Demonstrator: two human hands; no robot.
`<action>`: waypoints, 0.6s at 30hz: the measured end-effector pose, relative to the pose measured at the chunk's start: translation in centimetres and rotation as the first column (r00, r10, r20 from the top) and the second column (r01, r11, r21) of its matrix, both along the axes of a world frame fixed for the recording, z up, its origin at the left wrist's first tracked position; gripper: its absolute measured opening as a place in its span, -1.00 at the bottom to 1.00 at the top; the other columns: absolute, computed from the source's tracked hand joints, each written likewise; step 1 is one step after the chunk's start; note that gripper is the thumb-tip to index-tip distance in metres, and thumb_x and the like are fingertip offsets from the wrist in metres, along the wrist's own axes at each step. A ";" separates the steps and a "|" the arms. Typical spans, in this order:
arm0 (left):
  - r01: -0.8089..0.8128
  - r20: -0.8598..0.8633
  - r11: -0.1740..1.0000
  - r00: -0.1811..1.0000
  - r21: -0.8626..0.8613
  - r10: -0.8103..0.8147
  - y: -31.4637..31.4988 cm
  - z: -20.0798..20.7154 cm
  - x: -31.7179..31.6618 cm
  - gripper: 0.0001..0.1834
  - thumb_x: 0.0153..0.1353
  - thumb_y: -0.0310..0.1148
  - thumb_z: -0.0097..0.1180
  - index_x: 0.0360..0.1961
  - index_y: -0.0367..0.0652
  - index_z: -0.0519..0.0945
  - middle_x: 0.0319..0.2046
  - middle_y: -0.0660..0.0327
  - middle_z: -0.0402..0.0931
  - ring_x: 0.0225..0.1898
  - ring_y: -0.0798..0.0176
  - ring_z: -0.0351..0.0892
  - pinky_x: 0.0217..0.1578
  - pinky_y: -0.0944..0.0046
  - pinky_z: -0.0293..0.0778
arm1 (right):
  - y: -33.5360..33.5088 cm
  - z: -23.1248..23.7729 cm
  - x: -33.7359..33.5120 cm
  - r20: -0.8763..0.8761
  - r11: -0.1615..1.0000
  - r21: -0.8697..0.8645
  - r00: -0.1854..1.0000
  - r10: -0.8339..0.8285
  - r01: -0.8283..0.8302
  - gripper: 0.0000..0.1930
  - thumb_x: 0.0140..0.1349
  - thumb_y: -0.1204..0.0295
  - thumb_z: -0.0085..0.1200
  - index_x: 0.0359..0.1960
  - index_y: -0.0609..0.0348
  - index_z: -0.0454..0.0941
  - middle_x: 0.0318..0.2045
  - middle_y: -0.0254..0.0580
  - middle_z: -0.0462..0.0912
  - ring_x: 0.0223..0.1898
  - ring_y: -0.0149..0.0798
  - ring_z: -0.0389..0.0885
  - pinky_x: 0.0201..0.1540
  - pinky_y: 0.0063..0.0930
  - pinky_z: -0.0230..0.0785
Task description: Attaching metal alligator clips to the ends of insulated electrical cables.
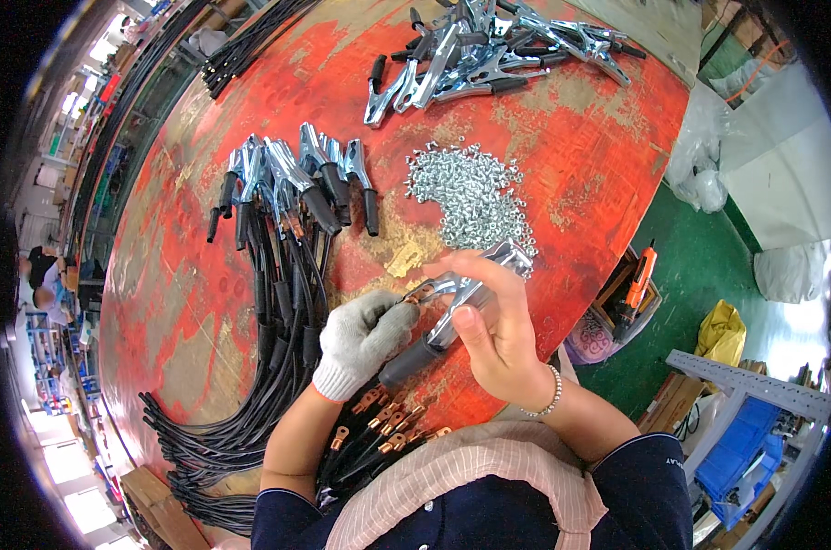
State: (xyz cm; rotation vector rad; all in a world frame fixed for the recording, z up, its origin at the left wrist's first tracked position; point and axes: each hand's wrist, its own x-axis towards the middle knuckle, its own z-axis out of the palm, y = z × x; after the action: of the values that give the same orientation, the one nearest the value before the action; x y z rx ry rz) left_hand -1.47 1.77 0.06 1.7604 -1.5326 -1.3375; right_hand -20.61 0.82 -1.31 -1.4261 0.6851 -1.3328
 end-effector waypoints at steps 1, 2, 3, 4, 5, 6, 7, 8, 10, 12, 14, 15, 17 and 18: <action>-0.003 -0.006 0.999 1.000 -0.046 0.003 0.1 -0.2 -0.1 -0.74 0.28 -0.21 0.16 -0.27 -0.21 0.66 -0.58 0.26 0.58 -0.54 0.46 0.53 -0.49 0.39 0.43 | 0.0 0.0 0.0 -0.004 1.000 -0.002 1.000 0.003 -0.003 -0.62 0.48 0.30 -0.24 0.25 0.07 0.07 0.12 0.13 0.31 0.17 0.00 0.44 0.14 -0.09 0.44; -0.007 -0.012 0.996 1.000 -0.091 0.006 0.2 -0.3 -0.1 -0.77 0.29 -0.27 0.15 -0.30 -0.25 0.65 -0.61 0.31 0.56 -0.57 0.52 0.49 -0.52 0.42 0.40 | 0.0 0.1 0.0 -0.008 1.000 -0.004 1.000 0.006 -0.006 -0.62 0.48 0.29 -0.23 0.25 0.06 0.07 0.12 0.13 0.31 0.17 0.00 0.44 0.14 -0.09 0.44; -0.013 -0.019 0.996 1.000 -0.092 0.011 0.2 -0.4 -0.1 -0.77 0.29 -0.27 0.15 -0.30 -0.25 0.65 -0.61 0.31 0.56 -0.56 0.52 0.49 -0.52 0.42 0.41 | 0.0 0.1 0.0 -0.012 1.000 -0.006 1.000 0.008 -0.008 -0.61 0.48 0.29 -0.23 0.25 0.06 0.07 0.12 0.13 0.31 0.17 0.01 0.44 0.15 -0.09 0.44; -0.019 -0.026 0.996 1.000 -0.093 0.016 0.2 -0.6 -0.1 -0.77 0.29 -0.27 0.15 -0.31 -0.25 0.65 -0.61 0.31 0.56 -0.56 0.52 0.49 -0.52 0.42 0.41 | 0.0 0.1 0.0 -0.015 1.000 -0.005 1.000 0.009 -0.009 -0.61 0.48 0.29 -0.23 0.25 0.06 0.07 0.11 0.14 0.31 0.17 0.01 0.44 0.15 -0.09 0.44; -0.024 -0.033 0.995 0.999 -0.093 0.021 0.2 -0.6 -0.1 -0.77 0.29 -0.27 0.15 -0.31 -0.25 0.65 -0.61 0.31 0.56 -0.56 0.52 0.49 -0.52 0.42 0.41 | 0.0 0.1 0.0 -0.018 1.000 -0.005 1.000 0.009 -0.009 -0.62 0.48 0.29 -0.24 0.25 0.06 0.07 0.11 0.14 0.31 0.17 0.01 0.44 0.15 -0.09 0.44; -0.018 -0.031 0.999 0.999 -0.050 0.016 0.2 -0.6 0.0 -0.74 0.28 -0.21 0.15 -0.26 -0.21 0.65 -0.57 0.26 0.58 -0.52 0.44 0.54 -0.47 0.38 0.44 | 0.0 0.1 0.0 -0.022 1.000 -0.005 1.000 0.008 -0.008 -0.62 0.48 0.29 -0.24 0.25 0.06 0.07 0.11 0.15 0.31 0.17 0.02 0.43 0.15 -0.08 0.44; -0.012 -0.030 1.000 0.999 -0.006 0.011 0.1 -0.6 0.1 -0.71 0.27 -0.15 0.16 -0.21 -0.16 0.65 -0.53 0.20 0.60 -0.49 0.36 0.59 -0.42 0.34 0.46 | 0.0 0.1 -0.1 -0.028 1.000 -0.009 0.999 0.015 -0.016 -0.62 0.48 0.29 -0.24 0.25 0.06 0.07 0.10 0.15 0.31 0.17 0.02 0.44 0.15 -0.08 0.44; -0.005 -0.029 0.999 1.000 0.038 0.006 0.1 -0.6 0.2 -0.67 0.26 -0.09 0.17 -0.17 -0.12 0.65 -0.49 0.15 0.62 -0.45 0.29 0.64 -0.38 0.30 0.49 | -0.1 0.0 -0.3 -0.035 1.000 -0.014 0.999 0.023 -0.023 -0.63 0.48 0.30 -0.25 0.24 0.06 0.08 0.10 0.15 0.32 0.17 0.02 0.44 0.15 -0.08 0.44; 0.002 -0.086 0.999 0.996 -0.038 -0.005 0.1 -1.0 0.1 -0.73 0.30 -0.24 0.11 -0.13 -0.20 0.61 -0.48 0.23 0.61 -0.49 0.43 0.57 -0.44 0.39 0.46 | -0.2 -0.2 -0.4 -0.034 0.999 -0.021 0.999 0.034 -0.035 -0.64 0.48 0.30 -0.24 0.23 0.07 0.09 0.09 0.15 0.32 0.16 0.02 0.45 0.15 -0.07 0.44; 0.066 -0.076 0.985 0.994 -0.160 -0.079 -0.2 -0.9 -0.1 -0.75 0.34 -0.32 0.06 -0.07 -0.24 0.57 -0.47 0.25 0.61 -0.50 0.46 0.55 -0.47 0.41 0.46 | -0.3 -0.5 -0.3 -0.027 0.999 -0.030 0.999 0.039 -0.040 -0.64 0.48 0.29 -0.23 0.22 0.09 0.10 0.09 0.15 0.32 0.15 0.03 0.46 0.15 -0.07 0.43; 0.194 0.015 0.929 0.980 -0.316 -0.200 -0.9 0.0 -0.2 -0.72 0.35 -0.34 0.02 0.00 -0.25 0.53 -0.44 0.22 0.61 -0.50 0.40 0.59 -0.44 0.37 0.49 | -0.5 -0.3 -0.4 -0.076 0.999 -0.031 0.996 0.039 -0.041 -0.62 0.49 0.26 -0.25 0.25 0.09 0.09 0.09 0.14 0.34 0.13 0.01 0.47 0.11 -0.09 0.47; 0.266 0.105 0.916 0.964 -0.301 -0.246 -1.1 0.5 -0.2 -0.71 0.37 -0.36 -0.03 0.03 -0.26 0.52 -0.43 0.20 0.62 -0.46 0.31 0.62 -0.38 0.32 0.52 | -0.7 -0.2 -0.6 -0.100 0.998 -0.033 0.994 0.040 -0.044 -0.60 0.49 0.25 -0.26 0.26 0.09 0.09 0.09 0.14 0.35 0.12 0.00 0.48 0.09 -0.10 0.48; 0.230 0.011 0.953 0.973 -0.196 -0.232 -1.5 0.2 0.1 -0.69 0.37 -0.35 -0.02 0.05 -0.27 0.50 -0.38 0.19 0.62 -0.42 0.34 0.63 -0.33 0.32 0.53 | -1.8 0.4 -0.7 -0.043 1.000 0.009 0.999 0.023 -0.022 -0.61 0.48 0.35 -0.24 0.28 0.17 0.12 0.11 0.02 0.38 0.10 -0.11 0.49 0.14 -0.21 0.38; 0.214 -0.036 0.966 0.975 -0.144 -0.221 -1.7 0.0 0.3 -0.69 0.37 -0.35 -0.02 0.06 -0.28 0.50 -0.36 0.19 0.63 -0.40 0.35 0.63 -0.31 0.32 0.53 | -2.7 0.6 -0.9 -0.016 1.000 0.028 1.000 0.013 -0.012 -0.61 0.48 0.40 -0.23 0.28 0.22 0.14 0.12 -0.03 0.40 0.09 -0.16 0.50 0.17 -0.27 0.33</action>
State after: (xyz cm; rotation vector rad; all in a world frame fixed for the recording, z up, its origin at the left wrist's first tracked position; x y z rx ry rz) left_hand -1.21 0.03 0.04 1.4958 -1.7864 -1.3294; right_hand -21.48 -1.89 -0.67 -1.4176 0.7013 -1.2988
